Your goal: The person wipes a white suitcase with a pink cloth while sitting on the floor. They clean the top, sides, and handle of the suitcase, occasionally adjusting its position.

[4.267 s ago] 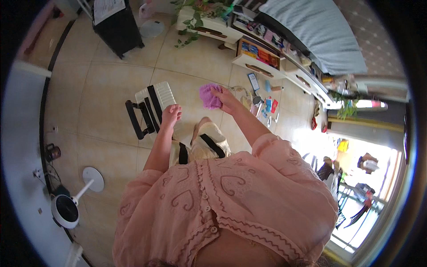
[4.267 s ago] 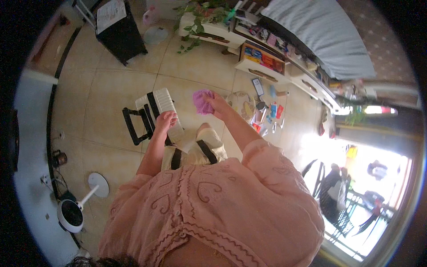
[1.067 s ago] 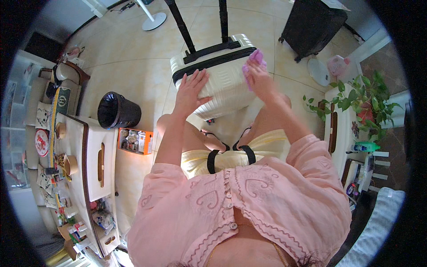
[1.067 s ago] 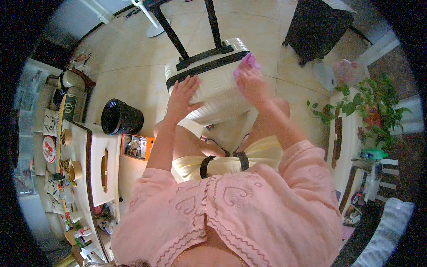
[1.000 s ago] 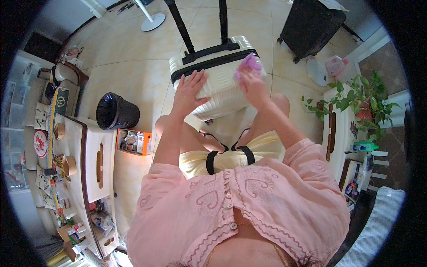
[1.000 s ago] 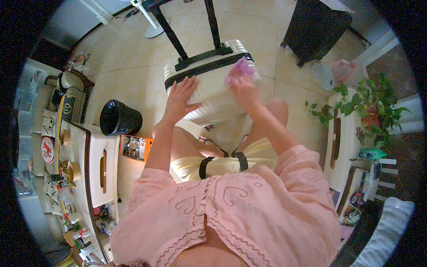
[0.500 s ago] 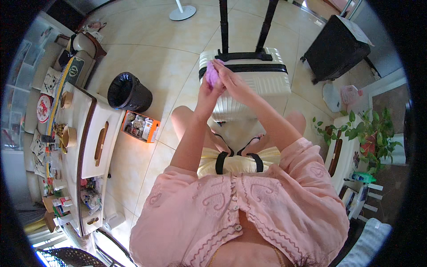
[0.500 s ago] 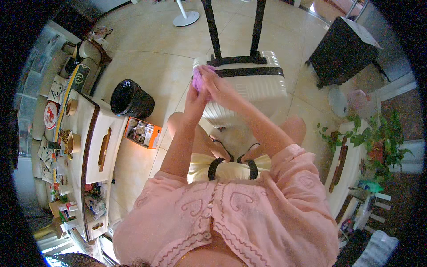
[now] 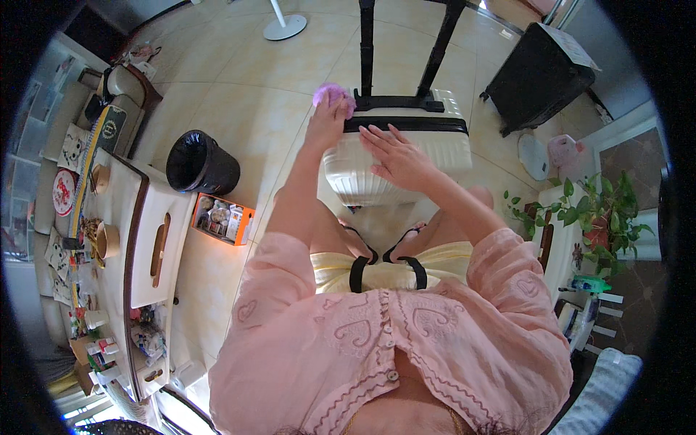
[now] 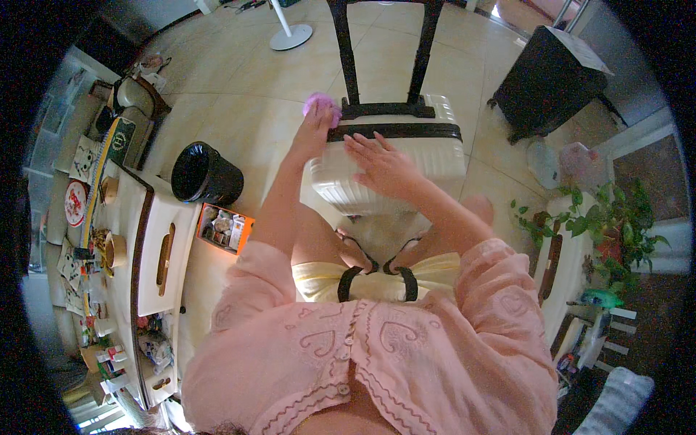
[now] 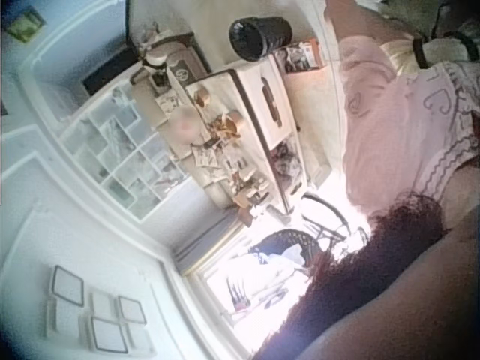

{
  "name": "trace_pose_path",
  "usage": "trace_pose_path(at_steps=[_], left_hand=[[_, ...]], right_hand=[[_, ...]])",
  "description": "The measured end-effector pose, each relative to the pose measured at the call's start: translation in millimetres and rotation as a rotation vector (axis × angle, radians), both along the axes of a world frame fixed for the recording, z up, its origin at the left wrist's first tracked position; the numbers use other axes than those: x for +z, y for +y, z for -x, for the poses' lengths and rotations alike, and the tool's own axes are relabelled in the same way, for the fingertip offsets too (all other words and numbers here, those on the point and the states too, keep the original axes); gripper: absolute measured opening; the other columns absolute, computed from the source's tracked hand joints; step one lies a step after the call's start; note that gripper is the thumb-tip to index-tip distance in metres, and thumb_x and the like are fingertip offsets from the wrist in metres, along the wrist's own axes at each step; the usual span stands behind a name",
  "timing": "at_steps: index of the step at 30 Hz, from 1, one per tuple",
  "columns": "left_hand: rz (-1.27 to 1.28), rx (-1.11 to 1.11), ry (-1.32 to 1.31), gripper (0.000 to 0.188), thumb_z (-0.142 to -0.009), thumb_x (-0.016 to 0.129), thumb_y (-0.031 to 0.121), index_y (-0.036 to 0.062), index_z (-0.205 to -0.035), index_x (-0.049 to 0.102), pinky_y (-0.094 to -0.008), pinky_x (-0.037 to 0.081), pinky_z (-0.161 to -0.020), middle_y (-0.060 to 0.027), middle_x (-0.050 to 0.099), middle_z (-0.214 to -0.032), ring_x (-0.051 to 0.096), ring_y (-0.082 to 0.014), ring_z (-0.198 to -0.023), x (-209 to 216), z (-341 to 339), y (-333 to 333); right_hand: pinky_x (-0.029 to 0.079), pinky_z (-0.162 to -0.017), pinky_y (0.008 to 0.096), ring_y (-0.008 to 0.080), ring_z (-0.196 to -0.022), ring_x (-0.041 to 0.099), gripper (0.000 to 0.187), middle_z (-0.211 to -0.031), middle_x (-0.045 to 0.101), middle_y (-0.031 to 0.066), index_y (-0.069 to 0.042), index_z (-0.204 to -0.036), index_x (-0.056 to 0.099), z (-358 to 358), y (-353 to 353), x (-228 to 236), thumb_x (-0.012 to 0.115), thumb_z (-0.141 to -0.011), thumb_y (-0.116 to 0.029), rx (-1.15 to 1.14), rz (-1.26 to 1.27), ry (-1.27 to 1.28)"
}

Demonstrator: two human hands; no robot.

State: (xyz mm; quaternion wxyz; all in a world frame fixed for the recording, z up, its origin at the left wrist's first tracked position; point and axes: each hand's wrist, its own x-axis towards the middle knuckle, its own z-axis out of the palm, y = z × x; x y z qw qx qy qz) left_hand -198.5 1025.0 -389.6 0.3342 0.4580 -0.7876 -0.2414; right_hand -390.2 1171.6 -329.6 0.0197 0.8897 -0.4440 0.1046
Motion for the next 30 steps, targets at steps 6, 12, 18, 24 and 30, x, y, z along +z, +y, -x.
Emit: trace_pose_path(at_steps=[6,12,18,24,30], left_hand=[[-0.047,-0.221,0.252,0.039,-0.096,0.038,0.029,0.0018,-0.121,0.050,-0.0371,0.035,-0.101,-0.0191,0.049,-0.124,0.045,-0.0355,-0.117,3,13,-20],[-0.045,-0.096,0.183,0.037,-0.092,0.048,0.017,0.0084,-0.128,0.050,-0.0362,0.033,-0.105,-0.0203,0.041,-0.137,0.034,-0.0346,-0.130,29,12,81],[0.023,-0.026,0.032,0.036,-0.092,0.046,0.017,0.0049,-0.125,0.052,-0.0366,0.030,-0.107,-0.0191,0.043,-0.135,0.035,-0.0327,-0.131,29,12,81],[0.191,-0.150,-0.044,0.033,-0.092,0.042,0.013,0.0010,-0.121,0.053,-0.0376,0.030,-0.107,-0.0197,0.045,-0.134,0.037,-0.0328,-0.129,27,11,19],[0.026,-0.049,0.040,0.029,-0.092,0.047,0.012,0.0011,-0.116,0.056,-0.0372,0.039,-0.098,-0.0183,0.053,-0.125,0.049,-0.0332,-0.118,35,7,67]], right_hand=[[0.014,-0.113,0.0439,0.0220,-0.138,0.022,0.063,-0.149,0.024,0.0077,-0.007,-0.141,0.030,7,18,4,0.044,-0.091,-0.042,-0.042,-0.032,-0.015],[0.015,-0.113,0.0442,0.0223,-0.137,0.023,0.066,-0.149,0.024,0.0075,-0.007,-0.141,0.030,19,29,7,0.047,-0.089,-0.044,-0.082,-0.074,-0.050],[0.012,-0.114,0.0435,0.0218,-0.138,0.023,0.069,-0.149,0.024,0.0081,-0.005,-0.140,0.030,17,39,5,0.049,-0.087,-0.046,-0.046,-0.082,-0.090],[0.013,-0.113,0.0435,0.0215,-0.137,0.024,0.072,-0.149,0.026,0.0085,-0.004,-0.139,0.031,2,33,3,0.051,-0.086,-0.048,-0.040,-0.029,-0.163],[0.015,-0.113,0.0430,0.0208,-0.137,0.025,0.072,-0.148,0.027,0.0076,-0.005,-0.139,0.033,2,33,0,0.051,-0.085,-0.049,-0.094,-0.010,-0.148]])
